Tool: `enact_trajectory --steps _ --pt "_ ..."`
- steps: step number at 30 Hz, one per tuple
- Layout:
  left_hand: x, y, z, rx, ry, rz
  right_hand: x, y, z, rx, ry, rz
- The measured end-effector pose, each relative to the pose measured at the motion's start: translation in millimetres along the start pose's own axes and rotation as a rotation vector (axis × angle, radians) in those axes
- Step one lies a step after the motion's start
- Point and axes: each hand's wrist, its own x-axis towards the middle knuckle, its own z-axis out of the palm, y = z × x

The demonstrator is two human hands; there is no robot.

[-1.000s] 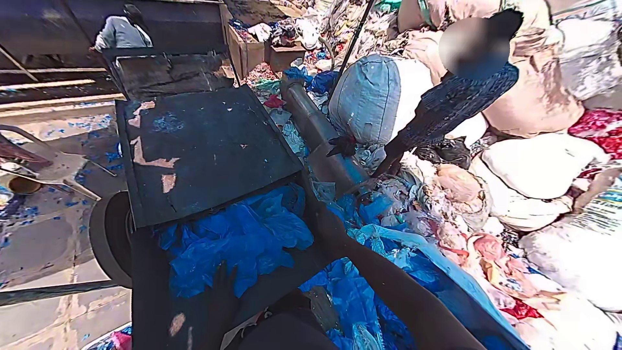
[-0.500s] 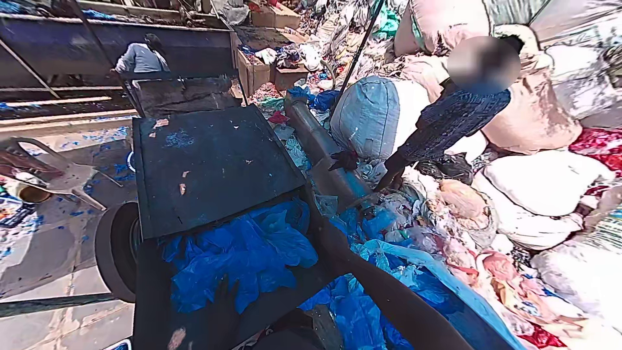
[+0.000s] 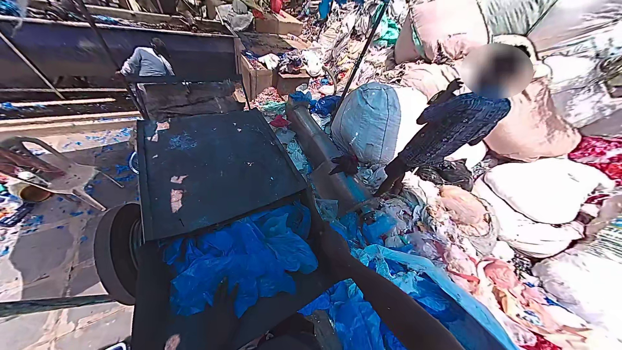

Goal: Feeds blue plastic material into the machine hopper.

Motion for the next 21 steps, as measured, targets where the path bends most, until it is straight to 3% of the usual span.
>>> enact_trajectory --steps 5,9,21 --pt "-1 -7 6 -0.006 0.037 0.023 0 -1 -1 -0.009 0.0 -0.002" --pt "14 -22 45 -0.018 0.137 0.044 1 1 -1 0.012 -0.008 0.012" --pt "9 -15 31 -0.025 0.073 0.035 2 3 3 0.013 0.003 0.004"
